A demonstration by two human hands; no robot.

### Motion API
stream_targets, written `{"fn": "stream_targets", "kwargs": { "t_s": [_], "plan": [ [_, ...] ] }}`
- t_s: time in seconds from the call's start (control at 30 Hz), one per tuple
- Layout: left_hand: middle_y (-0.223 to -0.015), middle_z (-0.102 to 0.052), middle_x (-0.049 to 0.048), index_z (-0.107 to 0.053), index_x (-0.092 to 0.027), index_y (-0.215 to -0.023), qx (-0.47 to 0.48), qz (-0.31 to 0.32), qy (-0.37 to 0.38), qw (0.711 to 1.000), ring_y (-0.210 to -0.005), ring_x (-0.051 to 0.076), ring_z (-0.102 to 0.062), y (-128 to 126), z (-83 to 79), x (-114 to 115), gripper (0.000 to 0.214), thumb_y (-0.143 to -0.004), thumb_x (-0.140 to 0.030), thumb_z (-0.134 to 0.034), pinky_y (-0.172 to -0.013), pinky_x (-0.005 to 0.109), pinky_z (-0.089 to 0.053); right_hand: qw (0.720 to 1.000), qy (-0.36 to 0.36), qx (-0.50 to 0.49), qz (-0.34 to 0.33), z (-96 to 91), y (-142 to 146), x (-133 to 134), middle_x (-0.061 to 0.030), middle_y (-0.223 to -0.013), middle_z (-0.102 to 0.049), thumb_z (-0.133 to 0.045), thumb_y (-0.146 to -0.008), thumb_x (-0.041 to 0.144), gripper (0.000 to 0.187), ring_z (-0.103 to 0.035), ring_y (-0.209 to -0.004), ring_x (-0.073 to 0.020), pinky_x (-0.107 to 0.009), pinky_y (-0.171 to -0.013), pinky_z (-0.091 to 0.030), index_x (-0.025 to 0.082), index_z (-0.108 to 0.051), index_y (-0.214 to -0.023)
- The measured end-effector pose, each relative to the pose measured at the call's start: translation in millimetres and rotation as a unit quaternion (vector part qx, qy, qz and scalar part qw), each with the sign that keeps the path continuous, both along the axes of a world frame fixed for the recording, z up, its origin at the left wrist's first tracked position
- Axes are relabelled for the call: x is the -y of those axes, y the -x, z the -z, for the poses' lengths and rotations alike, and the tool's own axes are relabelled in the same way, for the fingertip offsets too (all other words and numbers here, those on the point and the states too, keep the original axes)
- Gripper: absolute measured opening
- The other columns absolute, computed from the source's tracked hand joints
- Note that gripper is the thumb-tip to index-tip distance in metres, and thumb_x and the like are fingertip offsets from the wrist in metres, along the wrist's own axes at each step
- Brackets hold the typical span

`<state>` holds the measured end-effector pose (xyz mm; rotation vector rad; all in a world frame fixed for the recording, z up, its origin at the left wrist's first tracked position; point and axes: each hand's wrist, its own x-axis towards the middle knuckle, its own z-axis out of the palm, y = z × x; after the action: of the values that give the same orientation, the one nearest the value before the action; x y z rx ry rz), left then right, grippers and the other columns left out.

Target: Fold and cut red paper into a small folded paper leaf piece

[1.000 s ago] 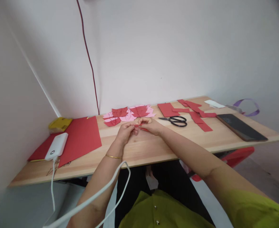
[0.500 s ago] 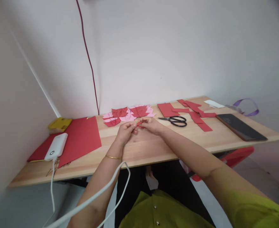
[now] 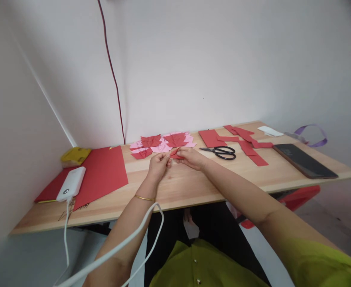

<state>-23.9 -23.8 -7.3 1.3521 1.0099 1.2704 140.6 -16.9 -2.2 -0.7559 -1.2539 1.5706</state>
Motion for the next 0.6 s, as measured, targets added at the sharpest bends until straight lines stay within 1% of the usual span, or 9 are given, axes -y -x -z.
{"fn": "stream_targets", "kwargs": {
  "t_s": [0.07,0.13,0.27,0.37,0.47,0.6],
  "plan": [
    [-0.056,-0.055,-0.0011,-0.06,-0.014,-0.067,-0.011,-0.005,-0.015,1.0,-0.048,0.007,-0.046,-0.6,3.2,-1.6,0.031,-0.071,-0.043,-0.069,-0.05,0.021,-0.037,0.999,-0.032,0.035,0.012,-1.4,1.4,2.7,-0.0017,-0.084,-0.067,-0.072,-0.066,0.027,0.023,-0.059,-0.076,-0.012,-0.026,-0.074,-0.046,0.016,-0.063,-0.086],
    [-0.056,-0.055,-0.0012,-0.06,-0.014,-0.068,-0.029,-0.001,-0.037,0.999,-0.05,0.008,-0.047,-0.8,6.6,-3.2,0.029,-0.074,-0.041,-0.066,-0.052,0.021,-0.037,0.996,-0.057,0.063,0.026,-2.0,3.4,5.0,-0.0014,-0.082,-0.068,-0.074,-0.065,0.029,0.026,-0.059,-0.076,-0.0126,-0.027,-0.075,-0.045,0.016,-0.063,-0.085],
    [-0.058,-0.055,-0.0014,-0.06,-0.015,-0.071,-0.051,0.021,-0.062,0.997,-0.053,0.008,-0.048,-0.3,11.3,-5.3,0.025,-0.079,-0.039,-0.061,-0.056,0.022,-0.038,0.993,-0.065,0.073,0.06,-1.1,6.8,6.0,-0.0005,-0.076,-0.067,-0.074,-0.065,0.033,0.024,-0.059,-0.071,-0.0124,-0.026,-0.073,-0.045,0.016,-0.062,-0.078],
    [-0.06,-0.056,-0.0012,-0.06,-0.015,-0.073,-0.066,0.029,-0.069,0.995,-0.055,0.009,-0.05,0.5,10.9,-5.2,0.024,-0.079,-0.038,-0.061,-0.058,0.022,-0.039,0.992,-0.064,0.07,0.086,-0.1,8.3,4.7,0.0008,-0.072,-0.066,-0.074,-0.064,0.033,0.024,-0.057,-0.066,-0.011,-0.026,-0.071,-0.045,0.017,-0.06,-0.075],
    [-0.059,-0.055,-0.0019,-0.058,-0.015,-0.071,-0.059,0.034,-0.059,0.996,-0.054,0.009,-0.049,0.5,8.2,-3.6,0.023,-0.078,-0.037,-0.061,-0.057,0.022,-0.038,0.991,-0.059,0.069,0.099,0.6,8.8,3.2,0.0017,-0.07,-0.064,-0.072,-0.066,0.035,0.023,-0.056,-0.063,-0.0102,-0.026,-0.07,-0.046,0.018,-0.059,-0.074],
    [-0.057,-0.054,-0.0029,-0.057,-0.015,-0.07,-0.024,0.043,-0.026,0.998,-0.052,0.008,-0.048,-1.6,5.7,-1.4,0.025,-0.075,-0.038,-0.064,-0.056,0.023,-0.038,0.989,-0.061,0.093,0.1,0.7,6.7,2.4,0.0004,-0.072,-0.065,-0.068,-0.07,0.039,0.023,-0.057,-0.063,-0.0114,-0.028,-0.069,-0.047,0.018,-0.059,-0.075]
  ]
}}
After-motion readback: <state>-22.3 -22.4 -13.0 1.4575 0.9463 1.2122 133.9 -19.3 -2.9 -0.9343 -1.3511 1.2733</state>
